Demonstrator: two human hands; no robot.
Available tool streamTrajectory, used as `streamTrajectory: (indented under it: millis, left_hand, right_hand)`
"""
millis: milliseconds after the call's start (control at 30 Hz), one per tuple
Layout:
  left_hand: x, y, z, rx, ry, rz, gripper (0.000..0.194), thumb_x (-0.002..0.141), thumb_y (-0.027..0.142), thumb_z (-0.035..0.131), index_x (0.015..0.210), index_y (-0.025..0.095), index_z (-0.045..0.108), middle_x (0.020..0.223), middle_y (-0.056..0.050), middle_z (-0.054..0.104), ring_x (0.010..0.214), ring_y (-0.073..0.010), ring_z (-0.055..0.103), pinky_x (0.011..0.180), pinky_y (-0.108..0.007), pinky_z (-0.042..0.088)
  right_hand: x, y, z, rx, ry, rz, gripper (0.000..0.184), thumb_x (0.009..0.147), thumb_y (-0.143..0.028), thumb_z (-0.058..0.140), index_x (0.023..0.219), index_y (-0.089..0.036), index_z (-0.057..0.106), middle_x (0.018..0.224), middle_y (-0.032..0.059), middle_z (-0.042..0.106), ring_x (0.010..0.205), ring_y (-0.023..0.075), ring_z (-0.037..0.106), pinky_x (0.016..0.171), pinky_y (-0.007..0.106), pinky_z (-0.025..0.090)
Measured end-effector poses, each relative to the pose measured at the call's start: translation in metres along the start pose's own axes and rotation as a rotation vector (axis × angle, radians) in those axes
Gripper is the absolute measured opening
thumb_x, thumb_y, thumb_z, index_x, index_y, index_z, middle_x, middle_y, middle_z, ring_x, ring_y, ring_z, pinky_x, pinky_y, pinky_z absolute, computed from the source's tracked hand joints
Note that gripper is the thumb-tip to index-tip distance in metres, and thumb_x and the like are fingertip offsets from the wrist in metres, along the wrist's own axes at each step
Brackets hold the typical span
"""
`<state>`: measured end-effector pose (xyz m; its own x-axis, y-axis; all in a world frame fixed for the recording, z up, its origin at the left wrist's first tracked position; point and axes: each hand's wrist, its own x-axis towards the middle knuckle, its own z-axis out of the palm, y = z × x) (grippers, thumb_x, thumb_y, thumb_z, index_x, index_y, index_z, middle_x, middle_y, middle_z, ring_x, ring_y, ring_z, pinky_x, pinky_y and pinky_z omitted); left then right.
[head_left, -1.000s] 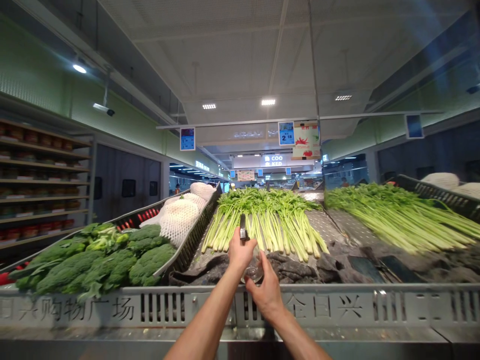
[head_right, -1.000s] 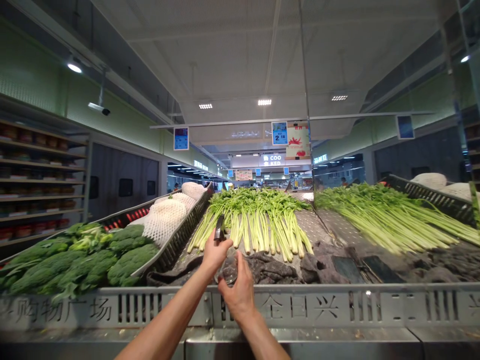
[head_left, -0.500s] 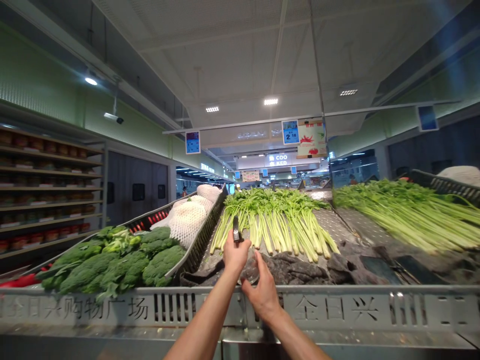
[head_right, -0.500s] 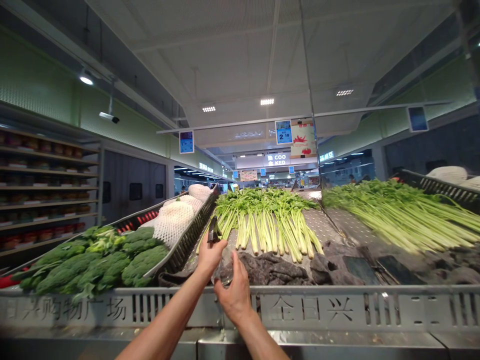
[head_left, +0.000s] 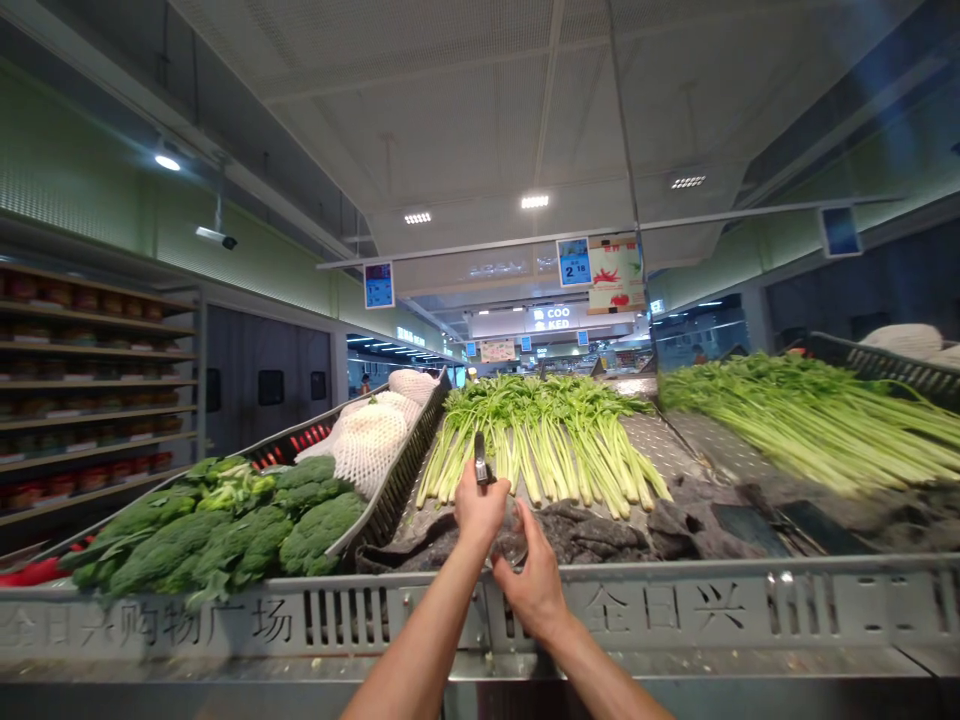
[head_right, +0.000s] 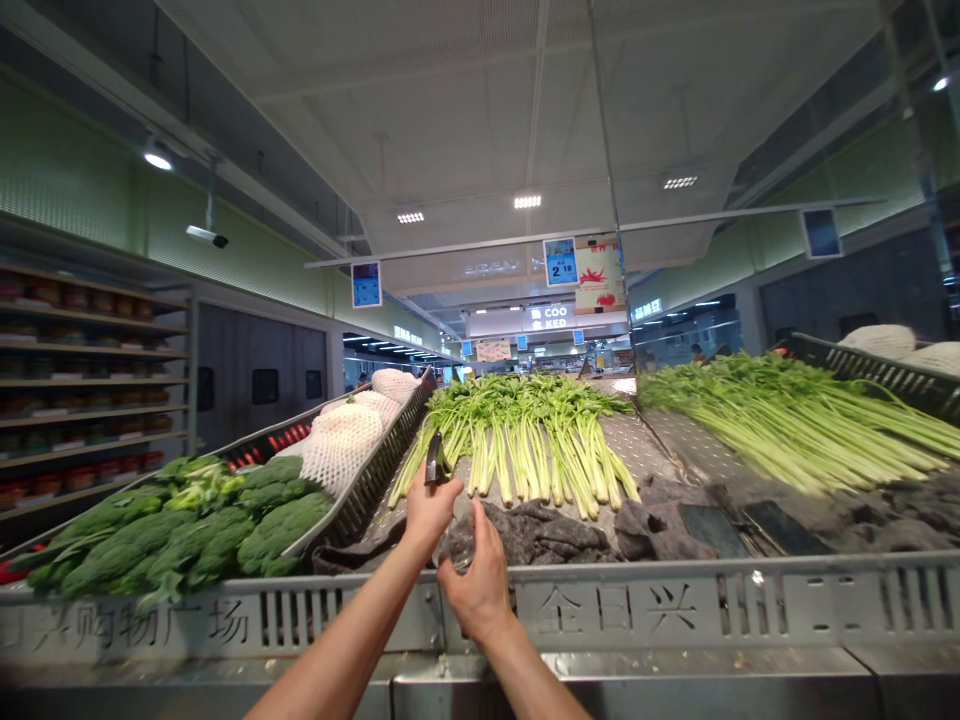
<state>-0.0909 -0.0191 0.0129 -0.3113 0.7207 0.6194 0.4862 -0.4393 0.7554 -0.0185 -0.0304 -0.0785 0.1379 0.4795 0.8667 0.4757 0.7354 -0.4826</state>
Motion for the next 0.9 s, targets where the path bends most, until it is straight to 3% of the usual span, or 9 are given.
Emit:
streamTrajectory:
  millis: [233, 433, 667, 900]
  left_hand:
    - [-0.011, 0.011, 0.015, 0.03, -0.07, 0.045, 0.02, 0.061, 0.025, 0.049, 0.08, 0.02, 0.047, 0.061, 0.003, 0.049, 0.055, -0.0107, 0.045, 0.05, -0.02, 0.031]
    - [-0.025, 0.019, 0.038, 0.048, -0.134, 0.13, 0.041, 0.061, 0.022, 0.049, 0.101, 0.018, 0.043, 0.08, -0.002, 0.055, 0.071, -0.015, 0.052, 0.059, -0.023, 0.037]
    - [-0.035, 0.003, 0.07, -0.016, -0.276, 0.189, 0.059, 0.061, 0.03, 0.051, 0.115, 0.013, 0.037, 0.108, -0.01, 0.051, 0.094, -0.0201, 0.051, 0.078, -0.029, 0.04]
    - [-0.02, -0.022, 0.08, -0.085, -0.379, 0.092, 0.071, 0.057, 0.047, 0.054, 0.116, 0.01, 0.038, 0.098, -0.01, 0.058, 0.089, -0.0245, 0.055, 0.077, -0.034, 0.043]
  right_hand:
    - [0.0, 0.011, -0.018, -0.051, -0.001, 0.016, 0.064, 0.062, -0.023, 0.052, 0.121, -0.009, 0.033, 0.116, 0.013, 0.048, 0.105, 0.0215, 0.046, 0.088, 0.034, 0.039]
    - [0.01, 0.025, -0.04, -0.109, 0.003, 0.071, 0.068, 0.057, -0.031, 0.057, 0.119, -0.011, 0.035, 0.109, 0.0124, 0.053, 0.098, 0.022, 0.051, 0.083, 0.033, 0.041]
    - [0.014, 0.032, -0.07, -0.228, -0.117, 0.169, 0.059, 0.05, -0.028, 0.06, 0.105, -0.018, 0.041, 0.093, 0.0059, 0.059, 0.084, 0.0209, 0.056, 0.073, 0.03, 0.042]
    - [0.018, 0.034, -0.063, -0.289, -0.107, 0.304, 0.065, 0.044, -0.042, 0.063, 0.101, -0.021, 0.039, 0.086, 0.0022, 0.058, 0.077, 0.0218, 0.057, 0.068, 0.032, 0.044]
